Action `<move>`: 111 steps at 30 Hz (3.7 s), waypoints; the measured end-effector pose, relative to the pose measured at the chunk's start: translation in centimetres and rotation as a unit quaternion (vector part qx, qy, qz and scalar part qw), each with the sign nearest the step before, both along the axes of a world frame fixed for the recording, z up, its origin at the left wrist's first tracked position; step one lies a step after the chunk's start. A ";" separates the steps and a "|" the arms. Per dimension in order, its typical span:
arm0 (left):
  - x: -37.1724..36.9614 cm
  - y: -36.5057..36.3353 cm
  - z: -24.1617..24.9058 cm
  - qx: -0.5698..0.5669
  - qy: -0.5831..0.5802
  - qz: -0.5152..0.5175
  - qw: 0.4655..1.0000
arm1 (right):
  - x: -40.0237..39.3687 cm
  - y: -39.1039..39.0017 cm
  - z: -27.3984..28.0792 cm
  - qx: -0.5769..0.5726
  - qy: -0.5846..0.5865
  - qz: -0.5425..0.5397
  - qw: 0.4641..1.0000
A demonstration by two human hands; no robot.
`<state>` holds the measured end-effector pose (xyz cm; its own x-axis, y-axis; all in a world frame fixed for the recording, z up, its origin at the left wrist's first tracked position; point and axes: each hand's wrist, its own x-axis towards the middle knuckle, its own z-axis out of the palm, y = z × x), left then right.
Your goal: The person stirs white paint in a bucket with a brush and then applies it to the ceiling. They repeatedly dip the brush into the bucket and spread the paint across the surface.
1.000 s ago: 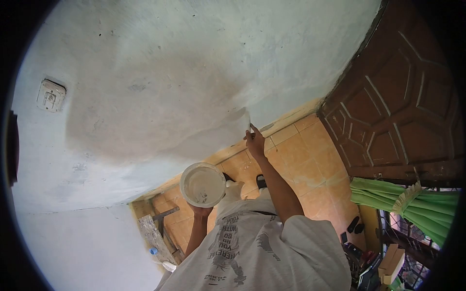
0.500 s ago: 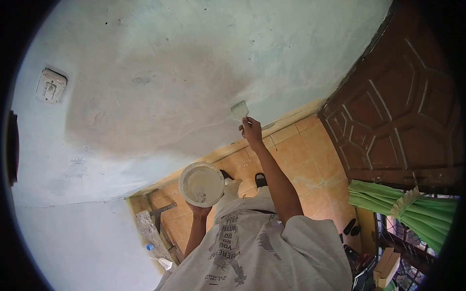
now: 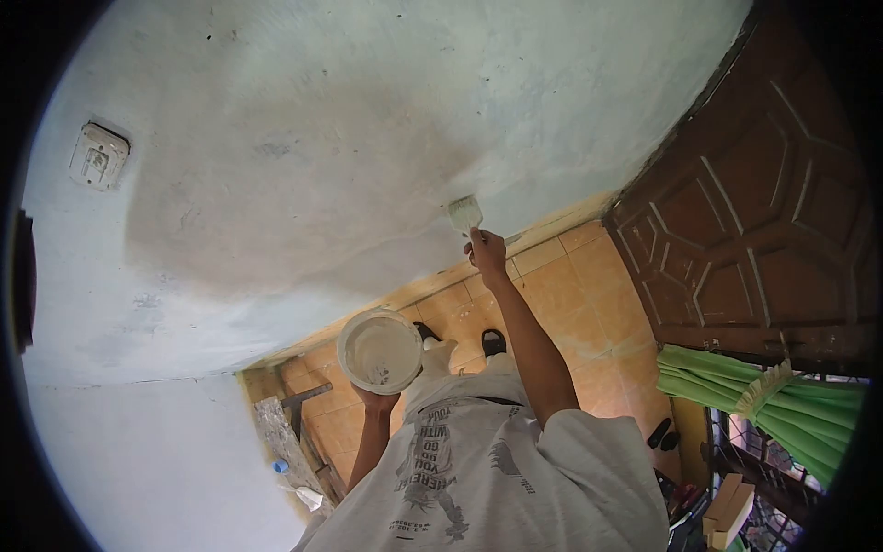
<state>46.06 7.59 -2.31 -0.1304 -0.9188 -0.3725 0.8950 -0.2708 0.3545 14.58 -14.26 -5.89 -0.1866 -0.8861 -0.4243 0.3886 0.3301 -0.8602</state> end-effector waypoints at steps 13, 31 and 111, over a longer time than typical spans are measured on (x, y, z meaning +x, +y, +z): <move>-0.3 -1.2 -1.4 0.036 0.032 0.007 0.999 | 0.2 1.2 -1.3 0.025 0.029 -0.007 0.999; -0.8 -2.7 0.2 0.014 -0.008 -0.007 1.000 | 1.0 -0.4 -3.8 -0.148 0.376 -0.044 0.914; -1.5 -5.0 -0.9 -0.028 0.052 -0.006 0.998 | 0.5 -1.1 8.0 -0.173 0.405 0.016 0.898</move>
<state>44.53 2.64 -3.21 -0.1761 -0.9359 -0.3050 0.9248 -0.2634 0.2745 15.07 -15.32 2.10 -0.2816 -0.9491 0.1412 -0.4158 -0.0119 -0.9094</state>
